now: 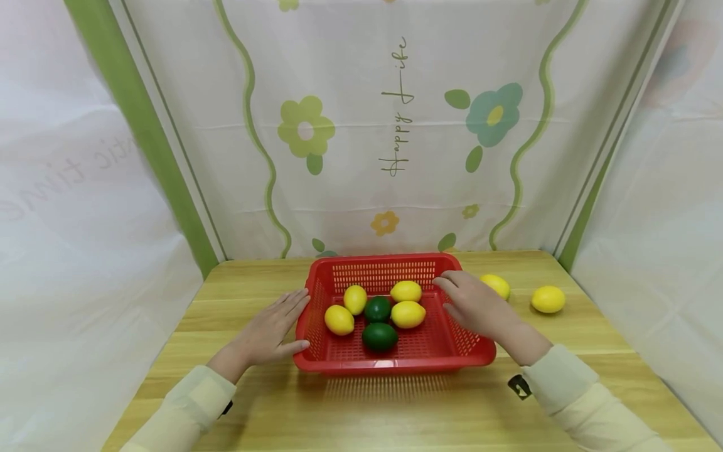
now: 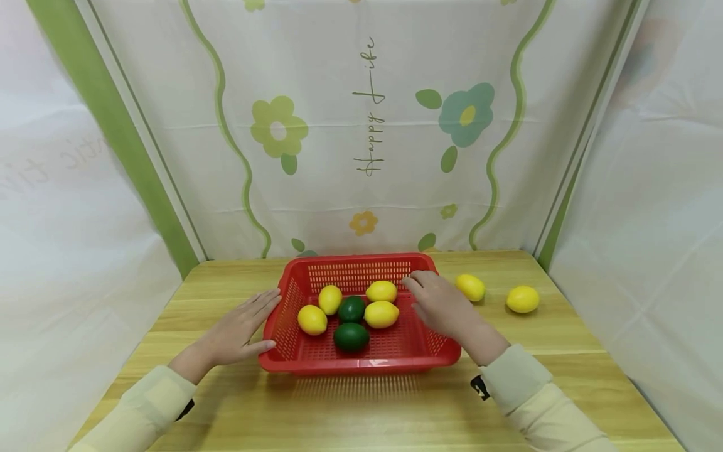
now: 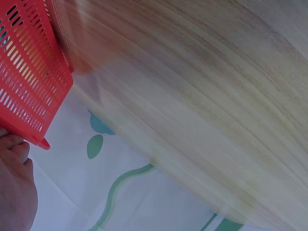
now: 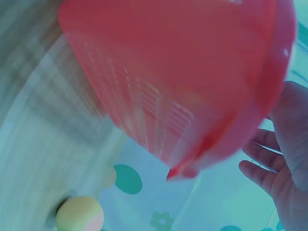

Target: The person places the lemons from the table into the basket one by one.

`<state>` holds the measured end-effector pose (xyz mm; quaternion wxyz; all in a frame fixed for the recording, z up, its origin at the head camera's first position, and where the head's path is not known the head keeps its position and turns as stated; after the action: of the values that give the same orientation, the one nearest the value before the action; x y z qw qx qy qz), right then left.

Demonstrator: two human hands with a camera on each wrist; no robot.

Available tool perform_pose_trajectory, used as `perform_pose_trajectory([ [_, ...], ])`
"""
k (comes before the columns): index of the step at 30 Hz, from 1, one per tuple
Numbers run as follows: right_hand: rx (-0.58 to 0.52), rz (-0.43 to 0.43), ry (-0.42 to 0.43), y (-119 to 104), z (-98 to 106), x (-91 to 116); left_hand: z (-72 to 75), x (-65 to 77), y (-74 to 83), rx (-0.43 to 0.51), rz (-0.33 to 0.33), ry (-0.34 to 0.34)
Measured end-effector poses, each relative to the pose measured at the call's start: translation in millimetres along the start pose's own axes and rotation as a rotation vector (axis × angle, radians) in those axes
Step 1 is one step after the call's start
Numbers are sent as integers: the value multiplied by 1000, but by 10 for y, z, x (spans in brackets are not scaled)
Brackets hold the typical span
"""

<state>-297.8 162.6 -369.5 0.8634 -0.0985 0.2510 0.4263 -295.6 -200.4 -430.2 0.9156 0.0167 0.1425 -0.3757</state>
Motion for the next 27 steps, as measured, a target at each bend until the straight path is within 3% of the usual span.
perform_pose_trajectory([
  [11, 6, -23, 91, 216, 201, 60, 3, -6, 2, -2, 1, 4],
  [27, 5, -199, 74, 729, 183, 343, -19, -7, -2, -3, 4, 10],
])
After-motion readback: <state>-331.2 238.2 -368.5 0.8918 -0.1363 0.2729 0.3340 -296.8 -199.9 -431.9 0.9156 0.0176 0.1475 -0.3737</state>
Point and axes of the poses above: each hand's wrist, its own x-axis away from the middle knuckle, its own z-axis out of the back of the hand, y = z × x, the point moved 6 cm from there along -x, towards the middle knuckle, and after that the axes turned 7 degrees about -x, right-handed, at the moved point
